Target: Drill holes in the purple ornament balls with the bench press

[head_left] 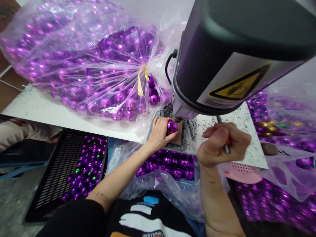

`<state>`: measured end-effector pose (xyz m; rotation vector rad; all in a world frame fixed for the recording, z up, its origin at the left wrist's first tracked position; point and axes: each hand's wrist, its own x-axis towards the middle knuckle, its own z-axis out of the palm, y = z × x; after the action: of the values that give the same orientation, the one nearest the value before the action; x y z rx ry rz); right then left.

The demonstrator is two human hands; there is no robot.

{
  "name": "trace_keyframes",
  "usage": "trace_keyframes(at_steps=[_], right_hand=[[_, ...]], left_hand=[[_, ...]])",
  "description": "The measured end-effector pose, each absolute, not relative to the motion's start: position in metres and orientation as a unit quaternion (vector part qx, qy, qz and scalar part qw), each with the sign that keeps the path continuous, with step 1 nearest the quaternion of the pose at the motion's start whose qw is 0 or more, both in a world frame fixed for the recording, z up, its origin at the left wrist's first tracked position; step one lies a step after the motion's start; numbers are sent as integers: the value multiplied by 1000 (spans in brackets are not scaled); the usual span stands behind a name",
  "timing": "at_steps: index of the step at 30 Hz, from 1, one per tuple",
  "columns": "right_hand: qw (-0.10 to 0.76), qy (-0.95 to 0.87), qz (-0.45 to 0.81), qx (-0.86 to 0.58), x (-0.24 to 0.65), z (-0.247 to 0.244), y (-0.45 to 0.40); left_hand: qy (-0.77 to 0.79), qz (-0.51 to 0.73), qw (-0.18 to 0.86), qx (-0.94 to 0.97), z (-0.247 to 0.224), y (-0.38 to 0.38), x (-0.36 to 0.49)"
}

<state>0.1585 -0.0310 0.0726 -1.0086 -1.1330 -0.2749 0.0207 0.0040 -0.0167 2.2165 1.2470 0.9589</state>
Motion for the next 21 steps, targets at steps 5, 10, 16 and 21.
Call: trace_keyframes(at_steps=[5, 10, 16, 21], right_hand=[[662, -564, -160, -467, 168, 50, -31], [635, -586, -150, -480, 171, 41, -37], [642, -519, -52, -562, 173, 126, -32], [657, -513, -2, -552, 180, 168, -2]], left_hand=[[455, 343, 172, 803, -19, 4, 21], [448, 346, 151, 811, -19, 4, 20], [443, 352, 173, 806, -22, 4, 21], [427, 372, 212, 796, -8, -6, 10]])
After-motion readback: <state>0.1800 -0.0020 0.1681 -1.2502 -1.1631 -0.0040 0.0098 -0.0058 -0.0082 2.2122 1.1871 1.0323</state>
